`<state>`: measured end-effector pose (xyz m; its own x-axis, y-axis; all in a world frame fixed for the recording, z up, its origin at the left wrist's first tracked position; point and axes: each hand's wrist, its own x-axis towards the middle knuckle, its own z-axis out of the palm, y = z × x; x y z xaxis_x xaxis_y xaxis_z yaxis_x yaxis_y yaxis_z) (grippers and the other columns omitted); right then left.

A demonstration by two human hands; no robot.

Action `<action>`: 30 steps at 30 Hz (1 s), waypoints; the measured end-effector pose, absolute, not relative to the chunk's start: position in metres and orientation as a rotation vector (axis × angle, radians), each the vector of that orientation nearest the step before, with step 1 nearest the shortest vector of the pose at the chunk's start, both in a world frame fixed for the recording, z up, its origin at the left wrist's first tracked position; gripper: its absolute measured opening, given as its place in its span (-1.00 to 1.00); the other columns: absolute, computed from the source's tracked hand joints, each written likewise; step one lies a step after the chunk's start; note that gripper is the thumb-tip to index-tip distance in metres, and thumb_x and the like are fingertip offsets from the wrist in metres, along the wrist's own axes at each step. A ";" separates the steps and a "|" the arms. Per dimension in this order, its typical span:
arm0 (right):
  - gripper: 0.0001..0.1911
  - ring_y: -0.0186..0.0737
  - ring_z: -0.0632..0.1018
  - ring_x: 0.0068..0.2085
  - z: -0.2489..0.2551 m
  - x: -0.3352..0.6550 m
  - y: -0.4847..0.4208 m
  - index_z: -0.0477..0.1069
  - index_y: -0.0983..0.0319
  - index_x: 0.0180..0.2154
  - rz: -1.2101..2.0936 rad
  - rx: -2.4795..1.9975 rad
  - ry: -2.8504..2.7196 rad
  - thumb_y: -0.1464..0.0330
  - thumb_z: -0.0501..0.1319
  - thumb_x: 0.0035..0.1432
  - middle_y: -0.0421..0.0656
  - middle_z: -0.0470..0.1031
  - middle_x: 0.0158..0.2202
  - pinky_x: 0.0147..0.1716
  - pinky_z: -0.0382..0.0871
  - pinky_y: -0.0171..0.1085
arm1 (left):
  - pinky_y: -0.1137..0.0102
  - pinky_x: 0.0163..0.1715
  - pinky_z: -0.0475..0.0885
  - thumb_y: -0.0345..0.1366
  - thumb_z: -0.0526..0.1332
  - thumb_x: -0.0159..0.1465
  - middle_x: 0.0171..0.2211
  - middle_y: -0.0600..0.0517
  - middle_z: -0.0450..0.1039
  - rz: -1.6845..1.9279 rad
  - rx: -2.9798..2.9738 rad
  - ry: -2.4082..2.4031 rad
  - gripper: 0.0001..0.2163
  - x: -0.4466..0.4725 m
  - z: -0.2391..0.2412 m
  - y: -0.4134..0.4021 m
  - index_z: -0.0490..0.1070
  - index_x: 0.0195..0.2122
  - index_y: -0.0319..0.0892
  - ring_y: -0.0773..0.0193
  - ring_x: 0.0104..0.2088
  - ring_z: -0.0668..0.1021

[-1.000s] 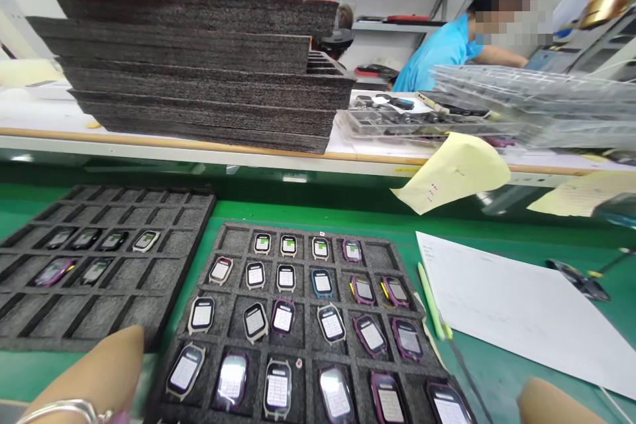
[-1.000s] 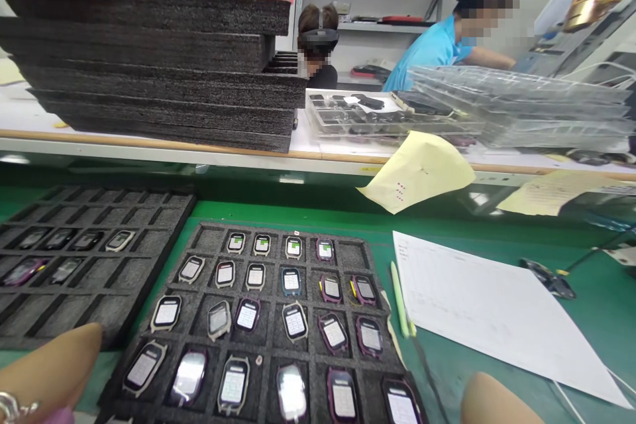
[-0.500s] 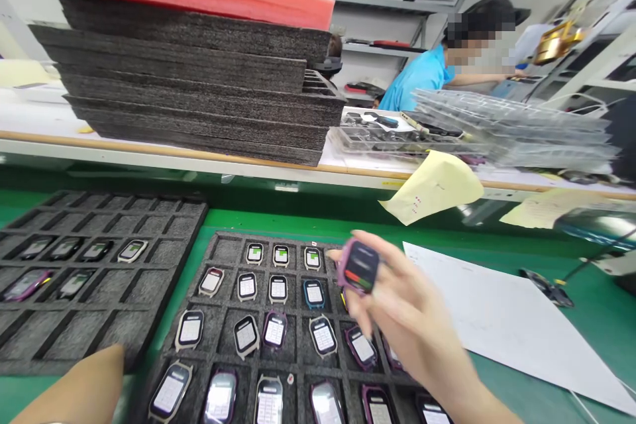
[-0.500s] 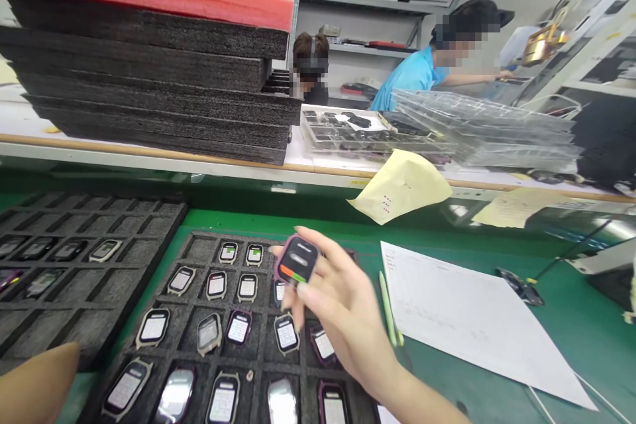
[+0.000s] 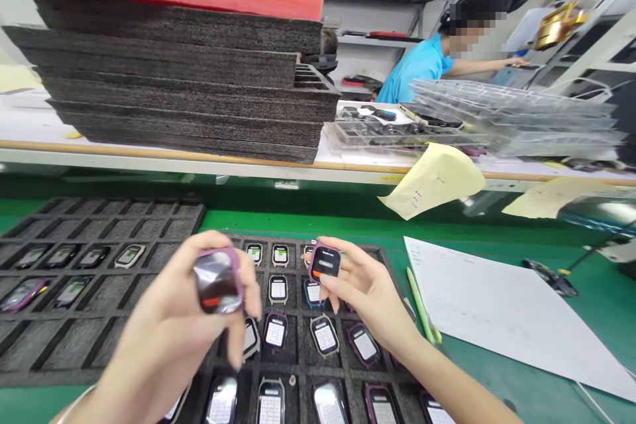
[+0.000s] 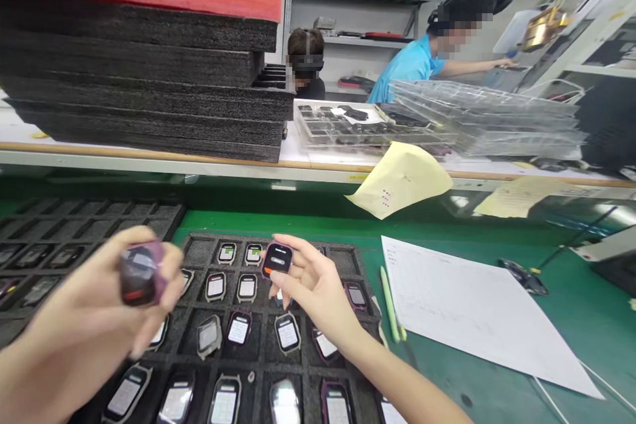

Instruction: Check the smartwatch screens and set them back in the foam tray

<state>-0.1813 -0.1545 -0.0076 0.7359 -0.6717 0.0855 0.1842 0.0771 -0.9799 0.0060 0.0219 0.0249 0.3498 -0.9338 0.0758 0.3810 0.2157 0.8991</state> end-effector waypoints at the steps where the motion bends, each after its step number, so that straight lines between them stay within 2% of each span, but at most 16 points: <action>1: -0.55 -0.30 0.52 -0.43 -0.008 -0.181 -0.154 0.39 0.17 0.08 -0.672 -1.357 0.446 0.41 0.37 0.16 -0.07 0.56 -0.17 -0.55 0.37 -0.37 | 0.43 -0.55 0.49 -0.38 0.41 0.09 -0.24 -0.01 0.47 -1.060 0.906 -0.699 -0.58 0.002 0.028 0.011 0.41 -0.02 0.02 0.18 -0.36 0.57; 5: -0.55 -0.26 0.52 -0.41 -0.008 -0.183 -0.155 0.39 0.17 0.09 -0.661 -1.364 0.426 0.43 0.33 0.17 -0.10 0.55 -0.24 -0.55 0.36 -0.37 | 0.41 -0.32 0.55 -0.47 0.40 0.11 -0.17 -0.05 0.48 -1.110 0.926 -0.682 -0.54 -0.011 0.025 -0.020 0.37 0.03 -0.07 0.17 -0.21 0.58; 8: -0.55 -0.24 0.52 -0.41 -0.008 -0.185 -0.156 0.40 0.16 0.09 -0.665 -1.378 0.422 0.45 0.32 0.16 -0.12 0.54 -0.28 -0.57 0.33 -0.37 | 0.40 -0.30 0.57 -0.45 0.38 0.15 -0.22 -0.02 0.48 -1.137 0.952 -0.754 -0.53 -0.012 0.014 -0.029 0.33 0.07 -0.09 0.21 -0.24 0.58; 11: -0.59 -0.25 0.51 -0.43 -0.009 -0.185 -0.157 0.42 0.16 0.07 -0.682 -1.400 0.435 0.43 0.31 0.16 -0.10 0.55 -0.25 -0.58 0.32 -0.37 | 0.38 -0.27 0.59 -0.41 0.34 0.22 -0.24 0.00 0.47 -1.162 0.965 -0.831 -0.56 -0.010 0.003 -0.034 0.31 0.11 -0.08 0.24 -0.25 0.58; 14: -0.66 -0.28 0.47 -0.50 -0.011 -0.185 -0.160 0.45 0.17 0.01 -0.721 -1.430 0.470 0.34 0.33 0.18 -0.08 0.56 -0.24 -0.63 0.29 -0.36 | 0.33 -0.20 0.58 -0.44 0.32 0.22 -0.20 -0.02 0.47 -1.159 0.960 -0.882 -0.53 -0.010 -0.003 -0.036 0.29 0.14 -0.07 0.21 -0.20 0.58; 18: -0.72 -0.36 0.37 -0.60 -0.015 -0.184 -0.165 0.47 0.19 -0.08 -0.754 -1.450 0.551 0.29 0.36 0.17 -0.13 0.56 -0.35 -0.68 0.21 -0.38 | 0.27 -0.14 0.57 -0.50 0.28 0.22 -0.15 -0.05 0.47 -1.164 0.906 -0.924 -0.51 -0.010 -0.008 -0.038 0.28 0.16 -0.06 0.15 -0.13 0.57; 21: -0.73 -0.37 0.35 -0.61 -0.017 -0.185 -0.166 0.47 0.19 -0.09 -0.757 -1.451 0.552 0.28 0.36 0.18 -0.12 0.57 -0.35 -0.68 0.19 -0.38 | 0.24 -0.15 0.58 -0.46 0.26 0.26 -0.13 -0.07 0.48 -1.170 0.869 -0.910 -0.56 -0.010 -0.009 -0.040 0.29 0.16 -0.07 0.13 -0.12 0.58; 26: -0.72 -0.28 0.44 -0.54 -0.010 -0.189 -0.165 0.49 0.16 -0.04 -0.726 -1.456 0.483 0.28 0.33 0.21 -0.09 0.57 -0.30 -0.65 0.24 -0.36 | 0.26 -0.23 0.61 -0.30 0.24 0.32 -0.18 -0.09 0.50 -1.175 0.907 -0.869 -0.63 -0.009 -0.005 -0.043 0.30 0.15 -0.13 0.12 -0.17 0.60; 30: -0.59 -0.21 0.50 -0.45 -0.004 -0.192 -0.161 0.45 0.11 0.06 -0.667 -1.416 0.413 0.38 0.36 0.16 -0.08 0.57 -0.24 -0.61 0.32 -0.34 | 0.26 -0.25 0.62 -0.28 0.26 0.31 -0.20 -0.09 0.51 -1.149 0.937 -0.867 -0.60 -0.007 -0.003 -0.044 0.30 0.16 -0.14 0.11 -0.19 0.61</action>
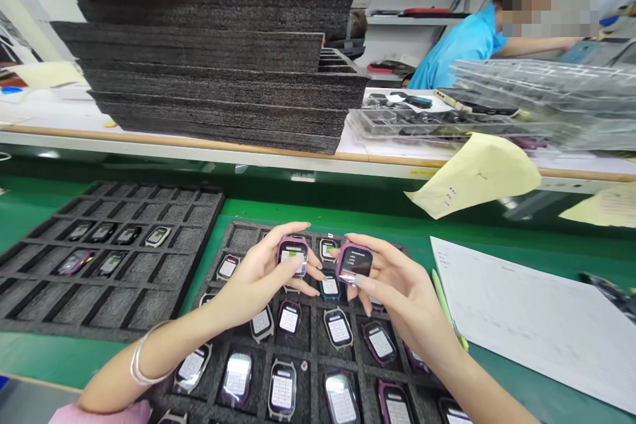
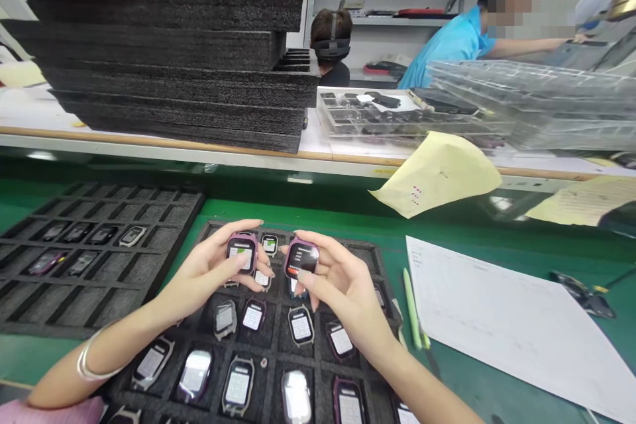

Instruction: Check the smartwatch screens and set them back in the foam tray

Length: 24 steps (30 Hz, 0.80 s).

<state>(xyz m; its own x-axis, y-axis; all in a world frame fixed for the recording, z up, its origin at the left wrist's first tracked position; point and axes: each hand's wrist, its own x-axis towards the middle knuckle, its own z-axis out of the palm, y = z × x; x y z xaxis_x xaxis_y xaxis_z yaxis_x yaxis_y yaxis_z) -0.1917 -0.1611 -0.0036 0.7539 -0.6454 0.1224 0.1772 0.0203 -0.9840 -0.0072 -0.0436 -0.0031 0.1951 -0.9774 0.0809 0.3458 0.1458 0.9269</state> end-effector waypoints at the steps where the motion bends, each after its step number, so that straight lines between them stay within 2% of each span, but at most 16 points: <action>1: -0.55 -0.20 0.51 -0.42 -0.003 -0.192 -0.160 0.43 0.10 0.08 -0.659 -1.407 0.407 0.40 0.37 0.15 -0.08 0.56 -0.23 -0.59 0.34 -0.34 | 0.25 -0.25 0.62 -0.30 0.26 0.30 -0.19 -0.09 0.51 -1.143 0.930 -0.872 -0.60 -0.006 -0.004 -0.044 0.30 0.16 -0.13 0.12 -0.19 0.61; 9: -0.50 -0.21 0.53 -0.39 -0.003 -0.189 -0.157 0.43 0.11 0.10 -0.665 -1.374 0.409 0.50 0.35 0.13 -0.10 0.57 -0.25 -0.55 0.40 -0.36 | 0.29 -0.16 0.59 -0.55 0.31 0.15 -0.12 -0.04 0.48 -1.154 0.844 -0.908 -0.43 -0.006 -0.008 -0.043 0.28 0.17 -0.06 0.21 -0.20 0.60; 16: -0.63 -0.19 0.54 -0.42 -0.002 -0.190 -0.158 0.49 0.14 0.05 -0.680 -1.336 0.387 0.44 0.26 0.19 -0.11 0.58 -0.30 -0.58 0.41 -0.34 | 0.31 -0.20 0.61 -0.46 0.28 0.24 -0.19 -0.01 0.48 -1.131 0.931 -0.905 -0.52 -0.007 -0.006 -0.042 0.25 0.17 -0.08 0.21 -0.19 0.59; 20: -0.75 -0.23 0.54 -0.47 -0.006 -0.189 -0.160 0.52 0.15 -0.01 -0.706 -1.387 0.424 0.36 0.25 0.27 -0.07 0.59 -0.22 -0.63 0.40 -0.35 | 0.32 -0.24 0.62 -0.47 0.29 0.21 -0.21 -0.02 0.48 -1.112 0.943 -0.931 -0.54 -0.005 -0.004 -0.042 0.28 0.13 -0.12 0.20 -0.21 0.59; 24: -0.77 -0.27 0.54 -0.49 -0.009 -0.189 -0.162 0.52 0.14 -0.02 -0.698 -1.421 0.434 0.37 0.27 0.28 -0.07 0.60 -0.20 -0.65 0.37 -0.40 | 0.37 -0.35 0.63 -0.39 0.28 0.24 -0.27 -0.01 0.47 -1.069 0.950 -0.941 -0.64 -0.005 -0.003 -0.044 0.30 0.06 -0.18 0.22 -0.28 0.60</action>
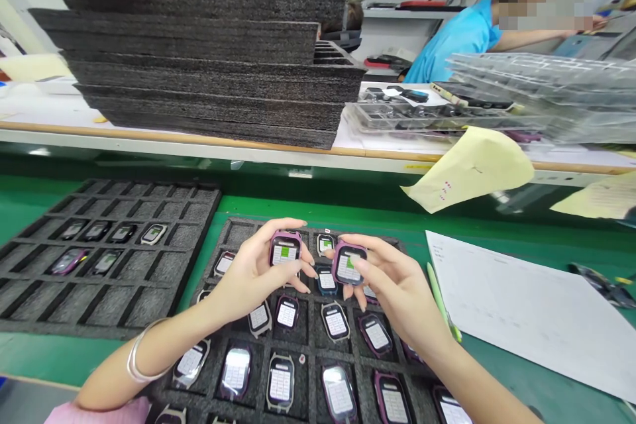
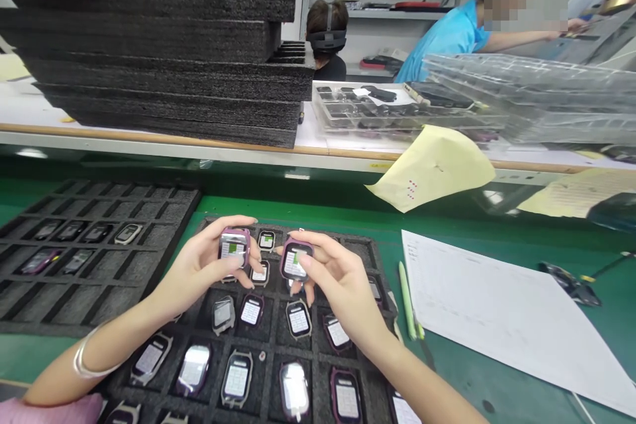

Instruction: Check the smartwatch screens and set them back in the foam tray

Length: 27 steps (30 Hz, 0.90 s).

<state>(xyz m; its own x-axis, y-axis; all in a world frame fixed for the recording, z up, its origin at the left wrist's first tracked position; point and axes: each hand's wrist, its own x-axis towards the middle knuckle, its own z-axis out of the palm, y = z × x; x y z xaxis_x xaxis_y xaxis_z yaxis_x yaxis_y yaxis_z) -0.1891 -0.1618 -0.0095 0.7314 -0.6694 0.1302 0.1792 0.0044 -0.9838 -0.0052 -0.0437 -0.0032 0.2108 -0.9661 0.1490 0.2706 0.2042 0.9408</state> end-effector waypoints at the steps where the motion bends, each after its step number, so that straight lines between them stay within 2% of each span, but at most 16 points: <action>1: -0.77 -0.27 0.54 -0.49 -0.009 -0.189 -0.162 0.52 0.14 -0.02 -0.696 -1.420 0.429 0.36 0.26 0.28 -0.07 0.60 -0.19 -0.64 0.38 -0.39 | 0.39 -0.39 0.62 -0.36 0.28 0.26 -0.30 0.00 0.47 -1.052 0.960 -0.937 -0.66 -0.005 -0.003 -0.044 0.31 0.05 -0.19 0.23 -0.30 0.60; 4: -0.74 -0.26 0.55 -0.48 -0.007 -0.190 -0.161 0.52 0.15 0.00 -0.676 -1.389 0.391 0.38 0.24 0.28 -0.05 0.60 -0.18 -0.61 0.40 -0.39 | 0.47 -0.52 0.59 -0.30 0.25 0.30 -0.38 0.03 0.46 -1.018 1.007 -0.923 -0.71 -0.004 -0.004 -0.046 0.31 0.02 -0.21 0.27 -0.39 0.59; 7: -0.61 -0.23 0.57 -0.41 -0.003 -0.191 -0.157 0.48 0.15 0.07 -0.620 -1.355 0.346 0.46 0.28 0.19 -0.06 0.58 -0.17 -0.57 0.43 -0.39 | 0.51 -0.55 0.57 -0.31 0.23 0.32 -0.40 0.04 0.45 -1.000 1.034 -0.911 -0.74 -0.002 -0.005 -0.046 0.32 0.01 -0.22 0.31 -0.42 0.57; 9: -0.54 -0.23 0.57 -0.37 -0.003 -0.191 -0.155 0.44 0.14 0.11 -0.601 -1.357 0.348 0.50 0.31 0.17 -0.07 0.57 -0.16 -0.54 0.44 -0.40 | 0.49 -0.49 0.59 -0.39 0.23 0.29 -0.35 0.04 0.47 -0.999 1.003 -0.913 -0.72 -0.001 -0.006 -0.046 0.32 0.02 -0.20 0.31 -0.38 0.58; 12: -0.53 -0.28 0.56 -0.37 -0.006 -0.191 -0.156 0.42 0.11 0.12 -0.595 -1.395 0.346 0.50 0.33 0.19 -0.11 0.56 -0.22 -0.53 0.45 -0.44 | 0.43 -0.33 0.62 -0.55 0.24 0.19 -0.25 0.03 0.48 -1.032 0.909 -0.939 -0.57 0.000 -0.007 -0.044 0.30 0.08 -0.15 0.29 -0.26 0.58; 14: -0.52 -0.28 0.56 -0.38 -0.009 -0.191 -0.158 0.41 0.08 0.13 -0.579 -1.421 0.318 0.49 0.33 0.20 -0.12 0.56 -0.22 -0.54 0.46 -0.44 | 0.40 -0.25 0.62 -0.59 0.25 0.15 -0.21 0.02 0.47 -1.058 0.866 -0.952 -0.50 -0.001 -0.007 -0.044 0.27 0.11 -0.13 0.27 -0.20 0.58; 18: -0.50 -0.28 0.55 -0.36 -0.010 -0.192 -0.160 0.39 0.08 0.14 -0.561 -1.428 0.299 0.47 0.35 0.19 -0.08 0.54 -0.12 -0.53 0.47 -0.44 | 0.37 -0.22 0.62 -0.56 0.30 0.17 -0.18 0.00 0.46 -1.090 0.865 -0.945 -0.48 -0.002 -0.007 -0.043 0.23 0.14 -0.14 0.26 -0.19 0.58; 24: -0.48 -0.24 0.55 -0.33 -0.004 -0.193 -0.156 0.38 0.11 0.15 -0.553 -1.419 0.374 0.41 0.37 0.16 -0.05 0.55 -0.10 -0.50 0.47 -0.41 | 0.39 -0.25 0.61 -0.50 0.25 0.27 -0.18 -0.01 0.45 -1.112 0.865 -0.947 -0.54 -0.002 -0.009 -0.046 0.19 0.17 -0.14 0.27 -0.19 0.59; 27: -0.45 -0.19 0.55 -0.30 -0.002 -0.192 -0.156 0.37 0.11 0.15 -0.559 -1.470 0.419 0.37 0.39 0.12 -0.03 0.54 -0.07 -0.49 0.49 -0.37 | 0.39 -0.19 0.58 -0.54 0.31 0.20 -0.10 -0.02 0.41 -1.117 0.879 -0.974 -0.41 -0.001 -0.011 -0.046 0.15 0.20 -0.07 0.26 -0.14 0.58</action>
<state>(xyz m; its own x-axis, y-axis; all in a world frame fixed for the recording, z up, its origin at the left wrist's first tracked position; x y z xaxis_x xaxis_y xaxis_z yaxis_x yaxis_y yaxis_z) -0.1917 -0.1558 -0.0020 0.8051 -0.5889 0.0706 0.0972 0.0136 -0.9952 -0.0008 -0.0465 -0.0108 0.1482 -0.9728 0.1779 0.3083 0.2163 0.9264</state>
